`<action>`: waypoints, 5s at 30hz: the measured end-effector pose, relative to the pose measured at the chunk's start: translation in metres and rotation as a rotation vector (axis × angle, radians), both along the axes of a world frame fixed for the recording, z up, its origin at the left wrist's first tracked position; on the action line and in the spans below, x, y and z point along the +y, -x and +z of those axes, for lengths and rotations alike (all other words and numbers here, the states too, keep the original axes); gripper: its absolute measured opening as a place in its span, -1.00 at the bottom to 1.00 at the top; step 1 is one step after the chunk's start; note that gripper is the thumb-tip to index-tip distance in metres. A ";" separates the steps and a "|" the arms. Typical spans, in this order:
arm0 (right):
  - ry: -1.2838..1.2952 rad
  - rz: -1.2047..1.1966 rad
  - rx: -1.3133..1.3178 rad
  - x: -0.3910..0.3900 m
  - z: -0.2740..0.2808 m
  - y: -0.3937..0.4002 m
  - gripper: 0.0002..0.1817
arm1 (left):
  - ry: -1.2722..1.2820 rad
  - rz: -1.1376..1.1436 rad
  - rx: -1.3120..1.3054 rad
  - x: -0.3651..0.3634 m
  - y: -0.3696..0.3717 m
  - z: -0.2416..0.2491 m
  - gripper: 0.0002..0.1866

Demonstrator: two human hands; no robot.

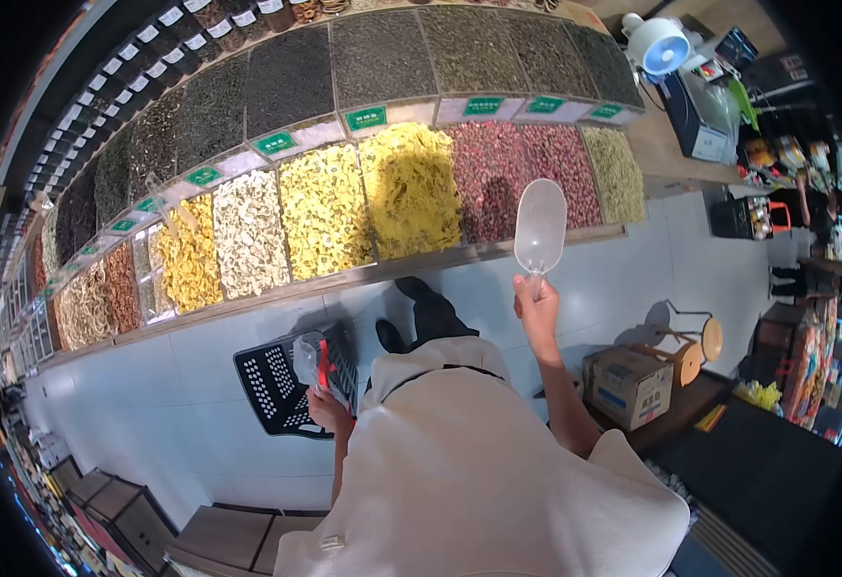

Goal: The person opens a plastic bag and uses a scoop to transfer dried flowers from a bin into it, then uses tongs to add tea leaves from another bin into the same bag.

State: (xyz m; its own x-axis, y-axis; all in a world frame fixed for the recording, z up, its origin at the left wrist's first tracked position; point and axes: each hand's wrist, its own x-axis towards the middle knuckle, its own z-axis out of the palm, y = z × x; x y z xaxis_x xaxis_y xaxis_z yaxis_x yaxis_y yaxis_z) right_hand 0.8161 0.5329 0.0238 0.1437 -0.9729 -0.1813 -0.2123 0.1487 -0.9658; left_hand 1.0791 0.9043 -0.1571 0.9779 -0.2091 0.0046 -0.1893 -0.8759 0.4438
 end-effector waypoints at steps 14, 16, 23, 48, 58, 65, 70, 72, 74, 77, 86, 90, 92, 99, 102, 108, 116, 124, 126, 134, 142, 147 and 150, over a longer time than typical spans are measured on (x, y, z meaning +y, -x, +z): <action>-0.235 -0.182 -0.093 0.179 -0.033 0.007 -0.62 | 0.094 -0.114 -0.097 0.066 -0.076 -0.020 -0.59; -0.154 -0.169 -0.074 0.185 -0.038 0.009 -0.63 | 0.063 -0.106 -0.086 0.070 -0.082 -0.019 -0.57; -0.081 -0.237 -0.052 0.183 -0.036 0.007 -0.68 | 0.054 -0.091 -0.052 0.081 -0.093 -0.032 -0.57; 0.130 0.243 0.173 0.111 -0.038 -0.091 -0.77 | 0.106 0.048 0.029 0.066 -0.082 0.001 -0.64; 0.599 0.292 0.712 -0.096 0.061 -0.071 -0.64 | 0.149 0.027 0.048 0.067 -0.083 -0.006 -0.70; 0.414 0.652 0.995 -0.271 0.073 -0.120 -0.72 | 0.051 0.069 0.066 0.064 -0.081 -0.008 -0.66; 0.069 0.800 1.130 -0.326 0.109 -0.190 -0.66 | 0.061 0.100 0.239 0.066 -0.077 -0.007 -0.56; -0.018 0.853 1.183 -0.351 0.107 -0.211 -0.64 | 0.075 0.123 0.271 0.060 -0.067 0.003 -0.49; 0.236 0.787 1.230 -0.378 0.094 -0.225 -0.65 | 0.142 0.105 0.230 0.050 -0.054 0.014 -0.39; 0.233 0.708 1.070 -0.391 0.090 -0.241 -0.63 | 0.012 0.136 0.314 0.045 -0.046 0.017 -0.31; 0.391 0.598 0.845 -0.377 0.080 -0.252 -0.52 | 0.038 0.095 0.348 0.014 0.015 0.011 -0.37; 0.468 0.550 0.791 -0.361 0.083 -0.241 -0.41 | 0.061 0.077 0.288 -0.007 0.047 0.015 -0.40; 0.521 0.524 0.763 -0.356 0.082 -0.232 -0.35 | 0.020 0.082 0.284 -0.013 0.063 0.020 -0.41; 0.497 0.479 0.496 -0.375 0.039 -0.206 -0.45 | -0.033 0.041 0.314 -0.025 0.115 0.028 -0.40; 0.645 0.434 0.624 -0.381 0.026 -0.216 -0.46 | -0.019 0.008 0.286 -0.026 0.134 0.032 -0.41; 0.543 0.400 0.707 -0.351 0.044 -0.234 -0.38 | -0.100 -0.067 0.297 -0.014 0.172 0.029 -0.43; 0.652 0.333 0.779 -0.347 0.030 -0.231 -0.14 | -0.112 -0.156 0.344 -0.011 0.211 0.042 -0.49; 0.884 0.656 0.313 -0.192 -0.027 -0.022 -0.73 | -0.067 -0.221 0.232 -0.014 0.259 0.025 -0.44; 0.574 1.038 0.376 -0.130 -0.076 0.058 -0.80 | -0.073 -0.230 0.237 -0.019 0.273 0.027 -0.43; 0.461 1.367 0.467 0.079 -0.096 0.161 -0.34 | -0.060 -0.253 0.233 -0.041 0.323 0.022 -0.40; 1.255 1.578 0.335 0.142 -0.148 0.137 -0.63 | 0.019 -0.221 0.271 -0.060 0.377 0.023 -0.49; 1.234 1.637 0.393 0.144 -0.165 0.155 -0.81 | -0.079 -0.226 0.333 -0.046 0.412 0.026 -0.58; 1.199 1.623 0.433 0.147 -0.189 0.173 -0.80 | -0.152 -0.189 0.317 -0.046 0.437 0.010 -0.60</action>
State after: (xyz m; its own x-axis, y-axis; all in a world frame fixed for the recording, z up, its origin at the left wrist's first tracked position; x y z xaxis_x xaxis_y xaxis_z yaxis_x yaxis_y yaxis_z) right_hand 0.6429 0.6804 -0.1652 0.9406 0.3344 0.0586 0.3370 -0.8986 -0.2810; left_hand 0.6426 0.8582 -0.1472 0.8701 -0.3602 -0.3363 -0.2275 -0.8990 0.3743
